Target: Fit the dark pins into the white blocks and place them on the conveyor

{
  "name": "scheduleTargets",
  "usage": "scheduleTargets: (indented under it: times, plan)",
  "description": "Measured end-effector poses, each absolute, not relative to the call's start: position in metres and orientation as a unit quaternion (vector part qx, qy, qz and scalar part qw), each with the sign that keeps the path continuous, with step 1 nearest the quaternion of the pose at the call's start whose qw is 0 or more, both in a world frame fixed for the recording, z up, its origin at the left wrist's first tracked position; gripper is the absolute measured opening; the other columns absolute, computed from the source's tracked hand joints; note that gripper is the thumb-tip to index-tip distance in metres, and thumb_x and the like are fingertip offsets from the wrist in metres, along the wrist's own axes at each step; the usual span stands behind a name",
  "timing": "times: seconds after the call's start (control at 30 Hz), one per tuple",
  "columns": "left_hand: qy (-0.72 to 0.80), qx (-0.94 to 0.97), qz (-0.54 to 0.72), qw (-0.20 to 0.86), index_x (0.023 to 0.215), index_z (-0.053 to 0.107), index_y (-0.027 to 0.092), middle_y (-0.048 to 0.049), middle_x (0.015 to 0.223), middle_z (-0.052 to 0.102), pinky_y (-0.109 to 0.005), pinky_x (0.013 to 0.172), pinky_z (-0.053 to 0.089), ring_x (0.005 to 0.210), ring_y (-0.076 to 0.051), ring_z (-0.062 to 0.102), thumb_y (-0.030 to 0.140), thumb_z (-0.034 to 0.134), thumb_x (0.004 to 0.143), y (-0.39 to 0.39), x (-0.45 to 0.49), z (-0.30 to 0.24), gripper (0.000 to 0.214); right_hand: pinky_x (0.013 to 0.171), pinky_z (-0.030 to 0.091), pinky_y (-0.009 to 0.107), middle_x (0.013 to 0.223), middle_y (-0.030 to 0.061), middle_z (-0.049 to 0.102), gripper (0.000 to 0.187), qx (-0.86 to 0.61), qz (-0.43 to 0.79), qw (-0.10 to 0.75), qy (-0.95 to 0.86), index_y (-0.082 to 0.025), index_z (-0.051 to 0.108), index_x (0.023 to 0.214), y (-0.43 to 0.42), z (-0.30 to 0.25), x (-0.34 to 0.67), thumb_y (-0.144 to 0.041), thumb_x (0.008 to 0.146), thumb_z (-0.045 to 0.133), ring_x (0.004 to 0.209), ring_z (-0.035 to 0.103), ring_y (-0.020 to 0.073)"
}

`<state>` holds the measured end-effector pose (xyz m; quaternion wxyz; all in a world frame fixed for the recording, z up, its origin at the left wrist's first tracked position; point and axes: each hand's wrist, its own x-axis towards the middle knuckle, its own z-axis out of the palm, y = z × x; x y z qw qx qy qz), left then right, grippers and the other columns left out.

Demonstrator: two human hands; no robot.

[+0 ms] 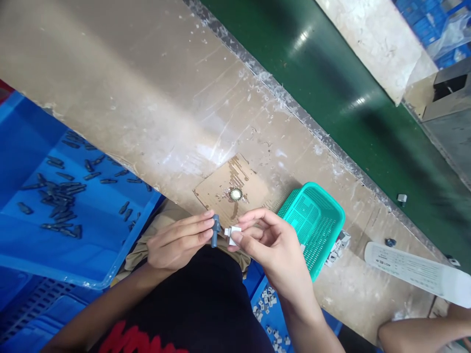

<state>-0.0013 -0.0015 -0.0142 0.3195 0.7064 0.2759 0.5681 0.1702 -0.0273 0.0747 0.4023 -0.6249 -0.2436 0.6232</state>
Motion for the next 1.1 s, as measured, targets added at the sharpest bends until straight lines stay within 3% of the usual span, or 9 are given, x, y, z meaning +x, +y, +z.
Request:
scheduleTargets:
  times: [0.1,0.17,0.33,0.47,0.63,0.8,0.97,1.1]
  plan:
    - [0.293,0.712,0.513,0.379,0.113,0.063,0.025,-0.001,0.111,0.069,-0.029,0.086,0.059,0.104,-0.02,0.064,-0.001,0.068,0.07,-0.004,-0.007,-0.012,0.05,0.061,0.058,0.025,0.071,-0.0015,0.064,0.018,-0.623,0.623,0.408,-0.239,-0.019,0.062,0.083,-0.026,0.076,0.169,-0.021,0.072,0.076,0.061,0.066,0.0126]
    - [0.316,0.693,0.449,0.466,0.103,0.068,0.029,0.0017,0.106,0.07,-0.029,0.087,0.057,0.103,-0.02,0.064,0.004,0.067,0.073,-0.004,-0.011,-0.006,0.039,0.062,0.059,0.025,0.073,-0.0019,0.063,0.018,-0.622,0.625,0.406,-0.24,-0.019,0.062,0.083,-0.026,0.076,0.168,-0.02,0.071,0.076,0.062,0.066,0.0122]
    - [0.372,0.593,0.344,0.626,0.085,0.072,0.028,0.0001,0.096,0.072,-0.038,0.093,0.053,0.101,-0.022,0.066,0.014,0.065,0.078,-0.002,-0.014,0.017,0.018,0.063,0.06,0.026,0.071,-0.0003,0.064,0.019,-0.625,0.639,0.378,-0.24,-0.017,0.062,0.085,-0.026,0.075,0.169,-0.022,0.072,0.076,0.064,0.066,0.0129]
    - [0.389,0.521,0.328,0.686,0.082,0.073,0.028,-0.0021,0.092,0.073,-0.04,0.095,0.051,0.096,-0.023,0.067,0.016,0.067,0.076,-0.003,-0.016,0.026,0.015,0.062,0.059,0.024,0.073,-0.0002,0.066,0.021,-0.607,0.675,0.353,-0.227,-0.017,0.062,0.085,-0.023,0.073,0.172,-0.019,0.07,0.077,0.063,0.066,0.0123]
    - [0.367,0.507,0.347,0.699,0.079,0.074,0.027,-0.0039,0.091,0.073,-0.037,0.096,0.051,0.1,-0.024,0.066,0.007,0.066,0.073,0.005,-0.017,0.018,0.022,0.06,0.058,0.024,0.071,-0.0006,0.066,0.025,-0.594,0.688,0.355,-0.216,-0.016,0.062,0.083,-0.018,0.072,0.172,-0.019,0.066,0.08,0.061,0.066,0.0128]
    - [0.405,0.496,0.399,0.657,0.078,0.074,0.027,-0.0014,0.087,0.074,-0.034,0.083,0.057,0.088,-0.022,0.069,0.015,0.074,0.069,0.015,-0.001,0.007,0.015,0.06,0.059,0.027,0.07,0.0006,0.066,0.022,-0.633,0.626,0.398,-0.221,-0.016,0.061,0.083,-0.019,0.075,0.175,-0.024,0.07,0.077,0.06,0.067,0.0145]
    - [0.401,0.177,0.354,0.826,0.073,0.074,0.018,-0.0035,0.075,0.074,-0.031,0.069,0.06,0.071,-0.02,0.07,0.024,0.082,0.061,0.012,0.017,0.009,0.016,0.064,0.059,0.025,0.08,0.001,0.068,0.02,-0.686,0.462,0.468,-0.311,-0.021,0.062,0.087,-0.029,0.078,0.174,-0.02,0.072,0.076,0.071,0.068,0.0143]
    - [0.373,0.058,0.3,0.876,0.068,0.073,0.013,-0.0041,0.069,0.072,-0.03,0.068,0.06,0.068,-0.019,0.069,0.023,0.087,0.052,0.012,0.019,0.007,0.024,0.074,0.059,0.029,0.089,0.0033,0.07,0.022,-0.708,0.357,0.451,-0.41,-0.023,0.062,0.09,-0.034,0.081,0.163,-0.016,0.073,0.075,0.084,0.068,0.0175]
